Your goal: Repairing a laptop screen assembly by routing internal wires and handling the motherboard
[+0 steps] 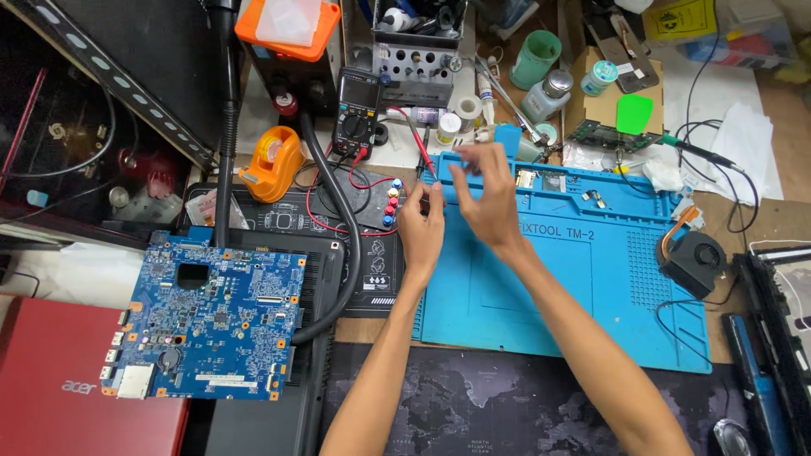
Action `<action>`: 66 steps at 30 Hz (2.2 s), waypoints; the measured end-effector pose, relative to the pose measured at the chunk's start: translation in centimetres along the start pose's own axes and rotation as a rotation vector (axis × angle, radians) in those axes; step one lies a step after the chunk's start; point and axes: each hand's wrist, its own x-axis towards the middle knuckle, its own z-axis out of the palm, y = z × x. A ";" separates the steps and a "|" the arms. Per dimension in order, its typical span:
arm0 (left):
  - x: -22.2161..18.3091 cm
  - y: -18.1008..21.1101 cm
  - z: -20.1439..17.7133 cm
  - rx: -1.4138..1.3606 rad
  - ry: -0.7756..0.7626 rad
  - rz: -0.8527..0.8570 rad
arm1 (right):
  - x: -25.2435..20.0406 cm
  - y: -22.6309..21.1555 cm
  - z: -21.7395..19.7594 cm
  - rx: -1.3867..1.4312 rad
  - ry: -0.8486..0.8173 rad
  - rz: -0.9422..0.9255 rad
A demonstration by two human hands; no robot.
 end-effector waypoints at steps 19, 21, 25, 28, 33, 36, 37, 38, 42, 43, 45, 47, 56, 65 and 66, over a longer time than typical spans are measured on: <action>-0.9 -0.6 -0.4 0.033 -0.038 0.029 | -7.3 -0.3 -1.1 0.179 -0.236 0.192; -1.2 0.2 -0.7 0.037 -0.042 0.062 | -7.1 -0.4 -1.2 0.198 -0.235 0.168; -1.5 0.0 -0.7 0.027 -0.008 0.056 | -7.5 0.1 -1.1 0.204 -0.250 0.153; -1.5 -0.4 -0.6 0.018 0.013 0.062 | -7.5 0.2 -1.0 0.202 -0.252 0.133; -2.0 -1.7 -1.5 0.104 -0.061 0.128 | -7.6 0.1 -0.9 0.208 -0.255 0.167; -2.9 0.7 -2.9 0.232 -0.206 0.190 | -7.8 0.9 -0.5 0.198 -0.253 0.160; -3.2 1.0 -3.1 0.233 -0.204 0.192 | -7.8 1.1 -0.4 0.200 -0.253 0.158; -3.5 1.4 -3.3 0.255 -0.278 0.210 | -7.8 1.3 -0.4 0.193 -0.251 0.153; -5.7 3.9 -4.8 0.360 -0.491 0.244 | -8.2 1.2 -0.4 0.186 -0.248 0.137; -6.2 4.6 -5.2 0.361 -0.488 0.245 | -8.4 1.1 -0.5 0.187 -0.248 0.134; -7.3 6.0 -6.1 0.469 -0.612 0.256 | -8.6 1.0 -0.5 0.163 -0.255 0.134; -7.7 6.4 -6.8 0.478 -0.647 0.245 | -8.9 0.7 -0.5 0.158 -0.261 0.134; -7.7 10.8 -13.2 0.509 -0.584 0.255 | -8.7 -4.0 -1.2 0.165 -0.352 0.185; -6.1 13.3 -23.4 0.666 -0.275 0.232 | -8.7 -14.8 1.7 0.550 -0.520 0.188; -6.0 13.5 -24.6 0.683 -0.224 0.232 | -8.7 -15.6 2.1 0.614 -0.564 0.200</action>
